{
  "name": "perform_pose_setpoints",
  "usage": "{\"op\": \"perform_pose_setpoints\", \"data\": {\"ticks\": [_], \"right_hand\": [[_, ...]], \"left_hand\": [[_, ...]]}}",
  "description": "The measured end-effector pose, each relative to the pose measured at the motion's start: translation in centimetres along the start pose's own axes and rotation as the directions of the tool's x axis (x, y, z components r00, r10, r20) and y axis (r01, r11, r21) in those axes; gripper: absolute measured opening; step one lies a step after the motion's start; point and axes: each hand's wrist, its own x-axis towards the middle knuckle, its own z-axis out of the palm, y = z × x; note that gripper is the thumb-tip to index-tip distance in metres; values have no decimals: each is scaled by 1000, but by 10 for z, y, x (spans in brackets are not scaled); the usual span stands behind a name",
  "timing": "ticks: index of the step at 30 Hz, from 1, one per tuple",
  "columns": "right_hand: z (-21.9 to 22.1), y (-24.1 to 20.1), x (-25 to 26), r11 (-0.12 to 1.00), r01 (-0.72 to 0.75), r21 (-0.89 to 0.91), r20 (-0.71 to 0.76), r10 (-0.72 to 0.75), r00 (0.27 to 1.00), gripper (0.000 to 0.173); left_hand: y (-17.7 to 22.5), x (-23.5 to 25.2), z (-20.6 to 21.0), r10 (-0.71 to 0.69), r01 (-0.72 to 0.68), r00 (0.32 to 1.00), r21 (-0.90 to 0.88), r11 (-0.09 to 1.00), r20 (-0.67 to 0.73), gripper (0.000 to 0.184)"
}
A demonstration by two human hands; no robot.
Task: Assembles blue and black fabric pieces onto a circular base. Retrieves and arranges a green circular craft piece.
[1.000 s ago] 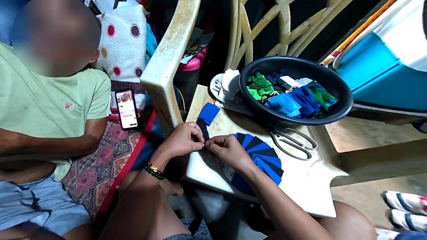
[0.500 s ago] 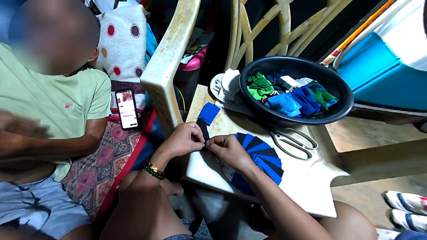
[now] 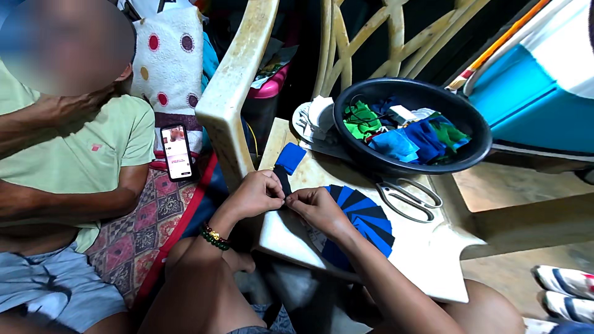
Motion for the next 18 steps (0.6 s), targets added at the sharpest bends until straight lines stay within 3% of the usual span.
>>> {"op": "perform_pose_setpoints", "data": {"ticks": [18], "right_hand": [[1,0,2,1000,-14,-11,-7,14,1000,20]], "left_hand": [[1,0,0,-9,9,1000,0,1000,-2,3]]}}
